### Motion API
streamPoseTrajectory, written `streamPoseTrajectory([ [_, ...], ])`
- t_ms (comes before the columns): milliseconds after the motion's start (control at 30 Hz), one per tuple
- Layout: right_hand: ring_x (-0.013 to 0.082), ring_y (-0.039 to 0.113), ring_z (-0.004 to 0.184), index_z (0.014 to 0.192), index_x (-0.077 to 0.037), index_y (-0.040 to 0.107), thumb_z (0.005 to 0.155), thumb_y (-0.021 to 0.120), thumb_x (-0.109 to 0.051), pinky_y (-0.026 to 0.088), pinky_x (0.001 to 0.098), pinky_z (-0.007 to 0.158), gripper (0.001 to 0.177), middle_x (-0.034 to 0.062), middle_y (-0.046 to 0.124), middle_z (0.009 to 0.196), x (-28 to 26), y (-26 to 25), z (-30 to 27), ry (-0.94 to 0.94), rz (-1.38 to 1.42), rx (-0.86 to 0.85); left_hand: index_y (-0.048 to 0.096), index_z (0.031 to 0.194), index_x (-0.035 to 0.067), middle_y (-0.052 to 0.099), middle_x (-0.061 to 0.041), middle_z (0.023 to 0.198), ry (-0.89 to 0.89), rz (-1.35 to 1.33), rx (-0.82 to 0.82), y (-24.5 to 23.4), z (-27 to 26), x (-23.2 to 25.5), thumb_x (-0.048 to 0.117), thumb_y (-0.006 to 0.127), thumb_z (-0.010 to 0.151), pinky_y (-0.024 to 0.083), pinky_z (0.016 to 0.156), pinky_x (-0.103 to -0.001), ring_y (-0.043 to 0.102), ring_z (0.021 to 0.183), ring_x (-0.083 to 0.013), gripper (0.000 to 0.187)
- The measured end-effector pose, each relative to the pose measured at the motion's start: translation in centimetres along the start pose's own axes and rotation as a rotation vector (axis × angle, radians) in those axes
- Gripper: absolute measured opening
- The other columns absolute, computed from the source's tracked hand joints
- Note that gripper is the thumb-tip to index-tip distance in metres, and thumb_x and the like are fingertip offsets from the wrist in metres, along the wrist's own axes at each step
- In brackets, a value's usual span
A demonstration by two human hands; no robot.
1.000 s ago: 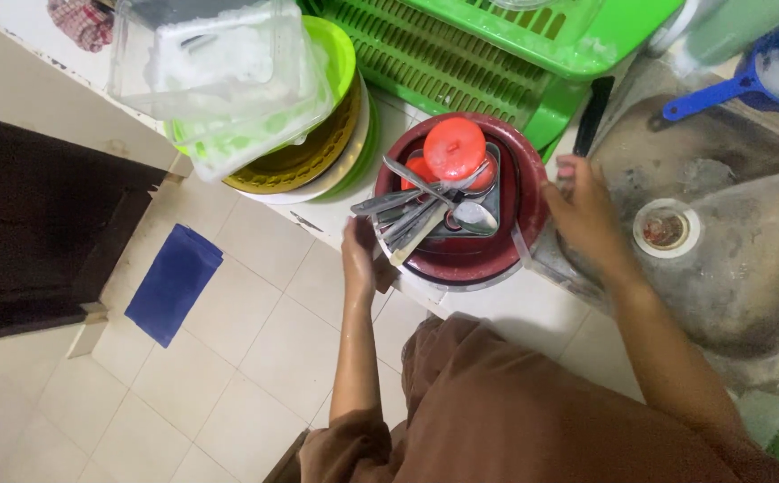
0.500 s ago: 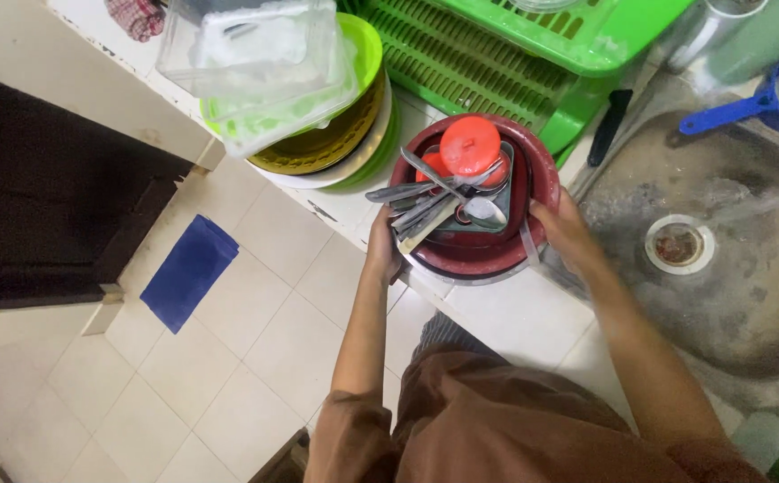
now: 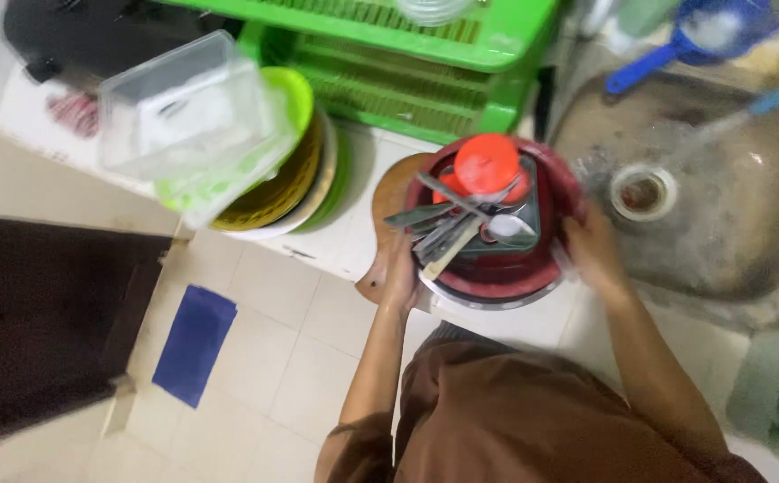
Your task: Washing various kitchen items including a black container and a red bowl in a sink.
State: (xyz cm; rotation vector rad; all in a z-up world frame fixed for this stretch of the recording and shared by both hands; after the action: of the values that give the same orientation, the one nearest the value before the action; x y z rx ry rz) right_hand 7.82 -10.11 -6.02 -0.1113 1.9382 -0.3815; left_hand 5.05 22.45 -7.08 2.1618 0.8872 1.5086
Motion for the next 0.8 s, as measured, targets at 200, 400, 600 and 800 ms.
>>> streamPoseTrajectory([
  [200, 0.0239, 0.063, 0.107, 0.133, 0.002, 0.059, 0.102, 0.051, -0.004, 0.049, 0.0412, 0.095, 0.032, 0.0156, 0.068, 0.121, 1.5, -12.3, -3.0, -0.151, 0.06, 0.207, 0.036, 0.156, 0.004, 0.046, -0.009, 0.155, -0.002, 0.493, -0.283, 8.8, 4.8, -7.4, 0.018, 0.045, 0.109, 0.035, 0.118, -0.034, 0.046, 0.14, -0.0196, 0.051],
  [400, 0.0188, 0.062, 0.111, 0.139, -0.008, 0.057, 0.101, 0.049, -0.005, 0.049, 0.0341, 0.094, 0.039, 0.0074, 0.066, 0.128, 7.9, -19.9, -2.6, 0.108, 0.317, 0.427, 0.044, 0.149, 0.001, 0.063, -0.019, 0.13, -0.292, 0.256, -0.338, 15.9, 10.2, -19.7, 0.007, 0.048, 0.103, 0.053, 0.096, -0.037, 0.064, 0.11, -0.0261, 0.047],
  [600, 0.0194, 0.06, 0.101, 0.14, -0.007, 0.055, 0.104, 0.05, -0.004, 0.052, 0.0358, 0.085, 0.037, 0.0111, 0.065, 0.126, 18.3, -21.3, 5.3, 0.294, 0.46, 0.465, 0.053, 0.141, 0.003, 0.067, -0.018, 0.123, -0.295, 0.56, -0.108, 13.7, 18.6, -29.5, 0.016, 0.055, 0.102, 0.053, 0.09, -0.039, 0.063, 0.105, -0.0253, 0.041],
  [800, 0.0174, 0.058, 0.112, 0.146, -0.016, 0.051, 0.1, 0.048, -0.002, 0.049, 0.0348, 0.095, 0.048, 0.0038, 0.062, 0.135, 21.8, -21.2, 10.2, 0.206, 0.607, 0.37, 0.052, 0.141, 0.006, 0.058, -0.013, 0.141, -0.539, 0.103, -0.096, 13.8, 19.2, -33.6, 0.055, 0.018, 0.105, 0.046, 0.108, -0.041, 0.059, 0.124, -0.0283, 0.07],
])
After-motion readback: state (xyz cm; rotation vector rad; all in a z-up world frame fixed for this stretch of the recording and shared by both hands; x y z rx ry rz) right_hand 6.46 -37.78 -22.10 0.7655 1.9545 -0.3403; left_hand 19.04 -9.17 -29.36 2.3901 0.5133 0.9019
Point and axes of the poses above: each hand's wrist, its own z-axis towards the middle knuckle, its own y-axis out of the palm, x = y × z, the point moved 10 cm from there along z, towards the middle knuckle
